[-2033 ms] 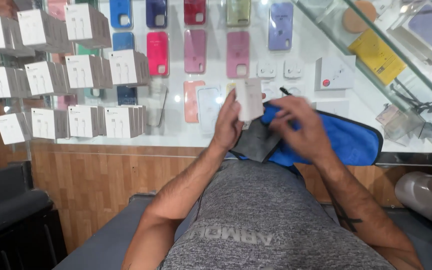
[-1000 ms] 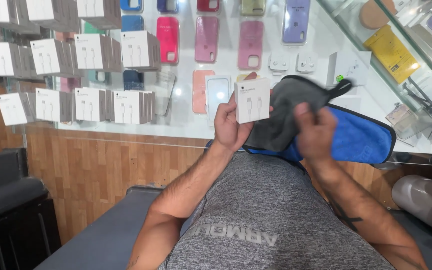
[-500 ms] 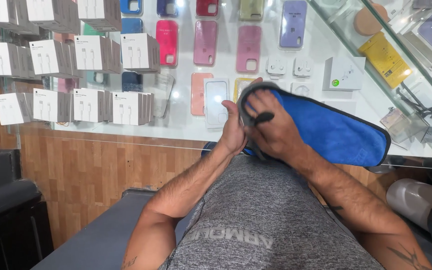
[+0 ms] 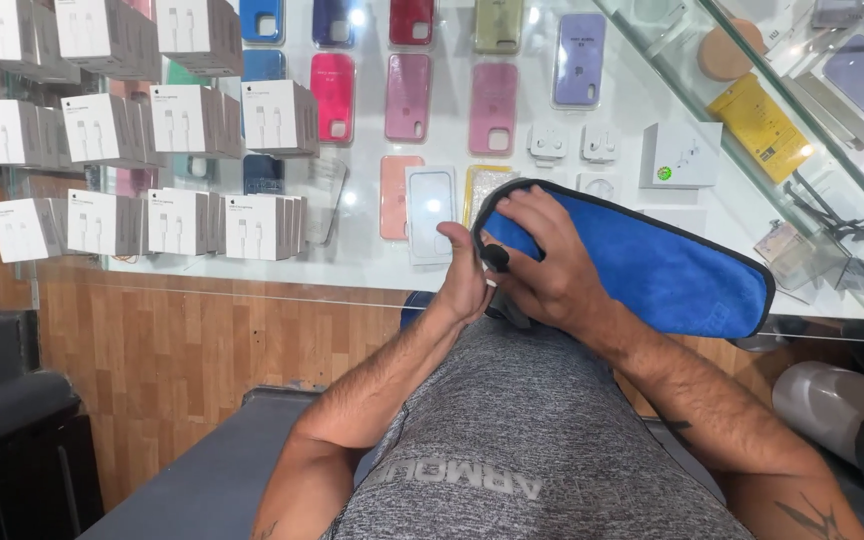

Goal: The person wipes small white product boxes using a cloth while standing at a glass display counter.

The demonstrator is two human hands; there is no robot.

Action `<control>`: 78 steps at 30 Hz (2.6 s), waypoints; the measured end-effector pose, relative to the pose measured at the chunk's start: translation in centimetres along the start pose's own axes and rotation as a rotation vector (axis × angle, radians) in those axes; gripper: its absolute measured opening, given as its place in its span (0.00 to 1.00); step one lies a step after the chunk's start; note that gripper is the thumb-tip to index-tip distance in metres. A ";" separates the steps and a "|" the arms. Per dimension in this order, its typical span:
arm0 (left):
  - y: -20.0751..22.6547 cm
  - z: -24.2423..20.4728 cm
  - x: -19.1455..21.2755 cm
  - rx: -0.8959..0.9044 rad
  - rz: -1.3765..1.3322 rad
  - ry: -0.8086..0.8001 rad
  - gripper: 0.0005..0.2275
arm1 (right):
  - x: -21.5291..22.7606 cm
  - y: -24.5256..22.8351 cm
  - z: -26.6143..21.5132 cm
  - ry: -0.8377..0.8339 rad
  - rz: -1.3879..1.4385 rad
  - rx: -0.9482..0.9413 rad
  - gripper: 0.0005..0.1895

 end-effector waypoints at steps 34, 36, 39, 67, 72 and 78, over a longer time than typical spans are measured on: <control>7.9 -1.1 2.4 -0.484 0.713 0.346 0.18 | -9.6 14.2 -14.7 0.394 1.127 -0.804 0.15; 7.3 -0.8 3.1 -0.459 0.704 0.350 0.18 | -9.3 13.7 -14.0 0.381 1.146 -0.823 0.14; 6.6 -0.8 4.0 -0.467 0.721 0.429 0.14 | -8.0 13.5 -13.0 0.421 1.090 -0.901 0.11; 20.5 -8.2 19.0 -0.071 1.449 0.831 0.36 | -7.1 11.7 -8.5 -0.149 0.396 -0.706 0.10; 21.0 -6.6 21.1 0.047 1.536 0.829 0.35 | -7.0 11.6 -8.7 -0.154 0.390 -0.721 0.11; 20.1 -4.7 22.0 0.055 1.671 0.825 0.35 | -6.8 11.5 -8.6 -0.149 0.399 -0.740 0.11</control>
Point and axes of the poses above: each hand's wrist, its own z-axis towards the middle knuckle, its own x-axis out of the back of the hand, y = z × x, the point moved 10 cm from there along z, towards the middle knuckle, and after that the axes turned 12 degrees about -y, right-handed, at the moved point
